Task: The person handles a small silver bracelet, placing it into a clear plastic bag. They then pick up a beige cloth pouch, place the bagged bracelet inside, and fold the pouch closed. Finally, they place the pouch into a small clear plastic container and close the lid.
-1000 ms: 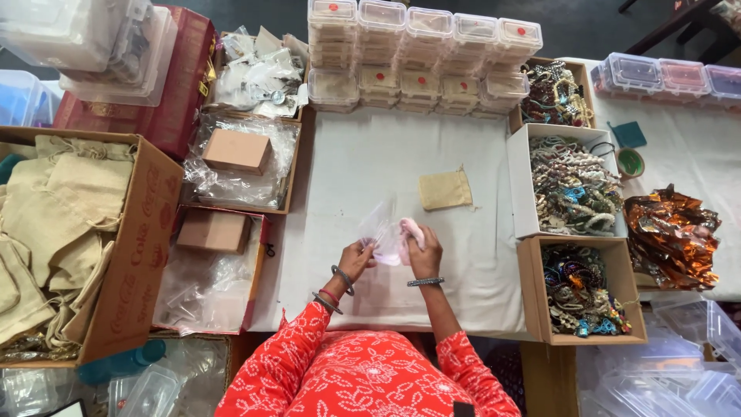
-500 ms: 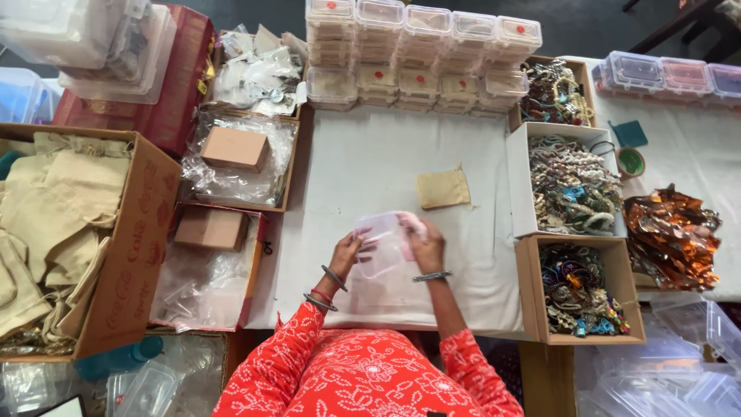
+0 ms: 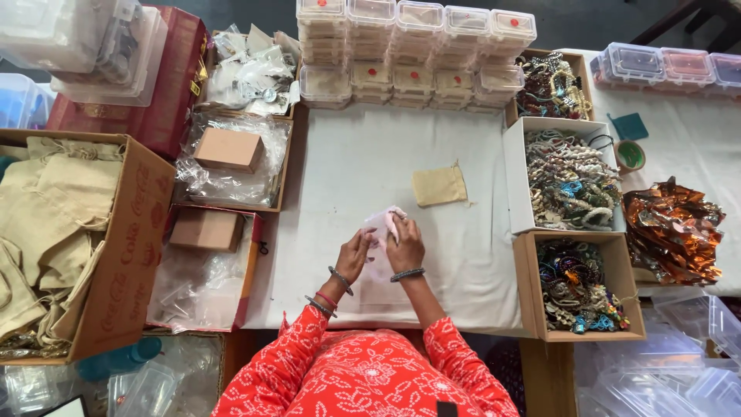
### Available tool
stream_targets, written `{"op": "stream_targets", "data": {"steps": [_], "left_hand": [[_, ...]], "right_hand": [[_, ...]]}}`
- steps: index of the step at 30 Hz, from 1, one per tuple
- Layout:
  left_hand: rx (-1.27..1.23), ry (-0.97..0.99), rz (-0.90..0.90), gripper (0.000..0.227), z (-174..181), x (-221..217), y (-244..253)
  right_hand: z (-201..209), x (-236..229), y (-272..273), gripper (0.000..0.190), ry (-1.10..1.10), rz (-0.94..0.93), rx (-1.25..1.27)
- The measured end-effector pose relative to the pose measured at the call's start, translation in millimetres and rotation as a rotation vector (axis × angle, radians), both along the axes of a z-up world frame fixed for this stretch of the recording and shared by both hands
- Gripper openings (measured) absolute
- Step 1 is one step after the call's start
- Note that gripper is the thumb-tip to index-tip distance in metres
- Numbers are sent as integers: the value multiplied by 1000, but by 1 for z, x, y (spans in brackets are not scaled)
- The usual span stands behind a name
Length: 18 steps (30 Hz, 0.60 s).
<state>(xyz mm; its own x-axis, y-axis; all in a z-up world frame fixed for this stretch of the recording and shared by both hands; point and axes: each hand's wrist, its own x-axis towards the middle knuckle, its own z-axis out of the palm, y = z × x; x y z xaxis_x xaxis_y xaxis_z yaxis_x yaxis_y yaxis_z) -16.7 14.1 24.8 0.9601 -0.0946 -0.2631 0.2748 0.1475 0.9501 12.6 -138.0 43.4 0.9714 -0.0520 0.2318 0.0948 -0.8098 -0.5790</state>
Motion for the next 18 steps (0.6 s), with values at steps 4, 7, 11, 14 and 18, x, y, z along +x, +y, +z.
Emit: {"op": "stream_targets", "data": {"steps": [4,7,11,14,18], "left_hand": [[119,-169,-7,49,6,-1,-2],[314,-205,-2,47,-2,-2,-2],[202,-160,24,47,-11,-1,4],[145,-185,51,49,-11,4,7],[40,-124,119,55,1,8,13]], "right_hand": [[-3,-6,-1,43,182,7,-36],[-9,-19,0,37,248,69,-131],[10,-33,0,41,284,281,122],[5,-38,-11,38,230,482,310],[-12,-36,-23,35,13,126,381]]}}
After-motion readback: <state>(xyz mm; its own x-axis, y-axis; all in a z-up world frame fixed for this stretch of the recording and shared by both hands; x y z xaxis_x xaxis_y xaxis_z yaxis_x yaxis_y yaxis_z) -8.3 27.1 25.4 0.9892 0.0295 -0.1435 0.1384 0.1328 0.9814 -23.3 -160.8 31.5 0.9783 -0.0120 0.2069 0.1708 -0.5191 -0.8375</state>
